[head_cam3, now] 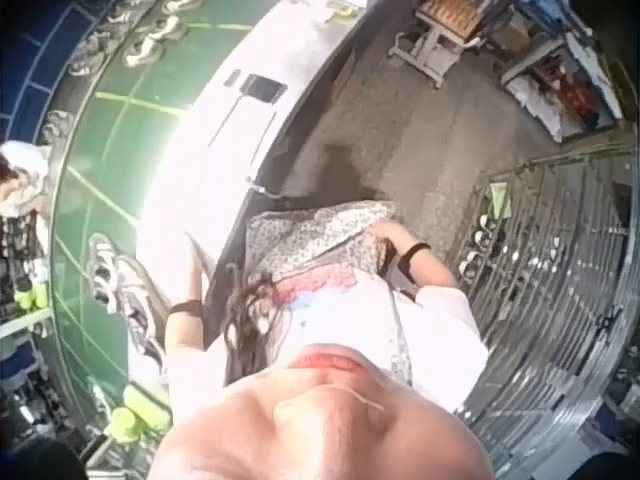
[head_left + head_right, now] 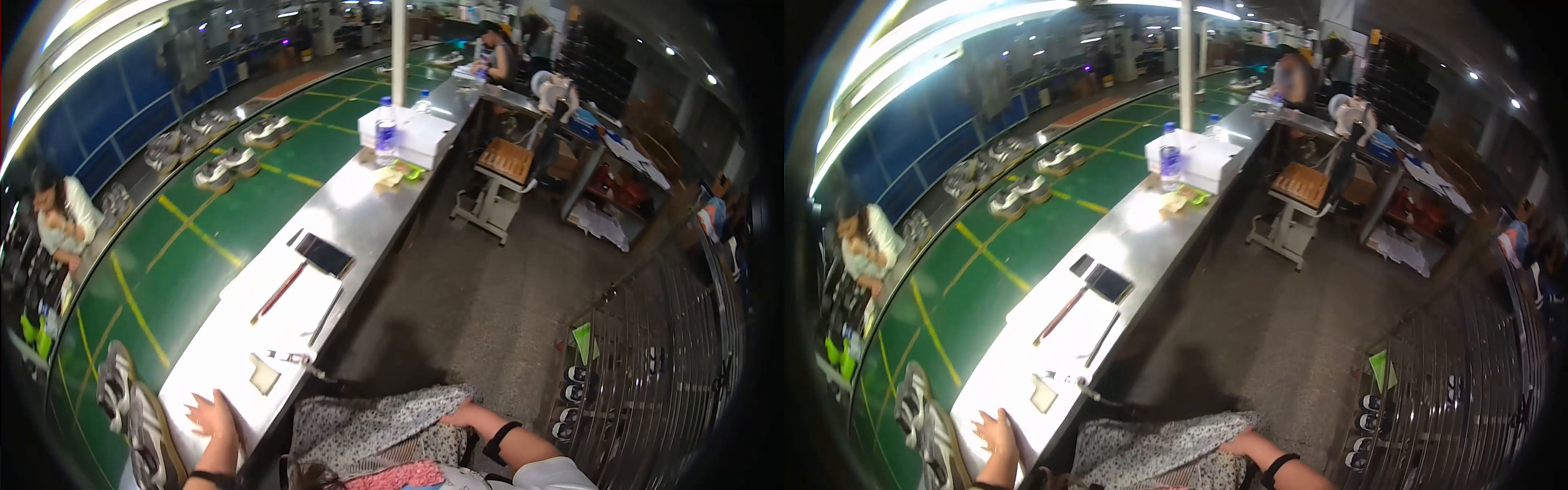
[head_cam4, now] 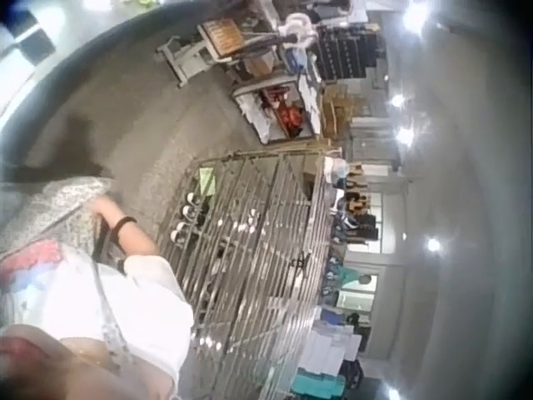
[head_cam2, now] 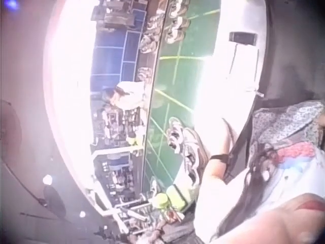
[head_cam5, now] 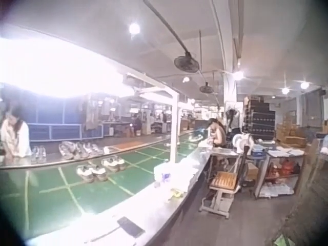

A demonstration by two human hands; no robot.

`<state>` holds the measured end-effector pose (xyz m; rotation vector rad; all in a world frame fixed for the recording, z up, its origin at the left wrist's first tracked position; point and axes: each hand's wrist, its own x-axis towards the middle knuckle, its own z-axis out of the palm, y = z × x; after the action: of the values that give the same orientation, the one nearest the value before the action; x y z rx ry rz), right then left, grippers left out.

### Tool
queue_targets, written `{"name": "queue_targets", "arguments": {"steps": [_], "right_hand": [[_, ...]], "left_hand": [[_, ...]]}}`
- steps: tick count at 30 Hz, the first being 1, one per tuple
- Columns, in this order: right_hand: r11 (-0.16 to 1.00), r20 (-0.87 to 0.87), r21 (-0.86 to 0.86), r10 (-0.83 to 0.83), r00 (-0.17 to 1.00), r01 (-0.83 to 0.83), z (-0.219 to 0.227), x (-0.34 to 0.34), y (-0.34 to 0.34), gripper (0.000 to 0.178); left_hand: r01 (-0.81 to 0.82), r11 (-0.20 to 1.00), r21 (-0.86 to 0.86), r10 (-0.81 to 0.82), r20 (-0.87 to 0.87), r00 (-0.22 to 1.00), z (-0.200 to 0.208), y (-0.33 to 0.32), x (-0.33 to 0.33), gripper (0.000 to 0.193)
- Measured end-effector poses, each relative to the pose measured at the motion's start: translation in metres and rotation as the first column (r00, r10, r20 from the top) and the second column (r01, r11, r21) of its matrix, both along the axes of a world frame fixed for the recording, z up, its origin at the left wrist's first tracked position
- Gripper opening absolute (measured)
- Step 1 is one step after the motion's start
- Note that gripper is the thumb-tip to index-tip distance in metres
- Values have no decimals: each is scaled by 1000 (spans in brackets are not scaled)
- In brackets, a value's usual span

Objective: Inspecting manufactured shoes on a conveyor belt, checking soles and heel branding.

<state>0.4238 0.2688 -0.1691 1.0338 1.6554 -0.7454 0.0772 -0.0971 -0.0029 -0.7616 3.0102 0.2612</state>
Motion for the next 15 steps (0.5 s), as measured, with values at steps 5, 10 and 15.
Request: {"name": "queue_targets", "arguments": {"steps": [5,10,15], "right_hand": [[979,-102,-88,173,980,-182,55,0,17,81],[877,-184,7,473,862,-480,71,-20,53,70],[926,-505,178,377,776,-334,116,-22,38,66]], "left_hand": [[24,999,36,-25,33,999,9,3,1,79],[47,994,100,-45,-25,999,14,8,9,85],[80,990,114,-64,-140,988,16,-9,18,82]]}}
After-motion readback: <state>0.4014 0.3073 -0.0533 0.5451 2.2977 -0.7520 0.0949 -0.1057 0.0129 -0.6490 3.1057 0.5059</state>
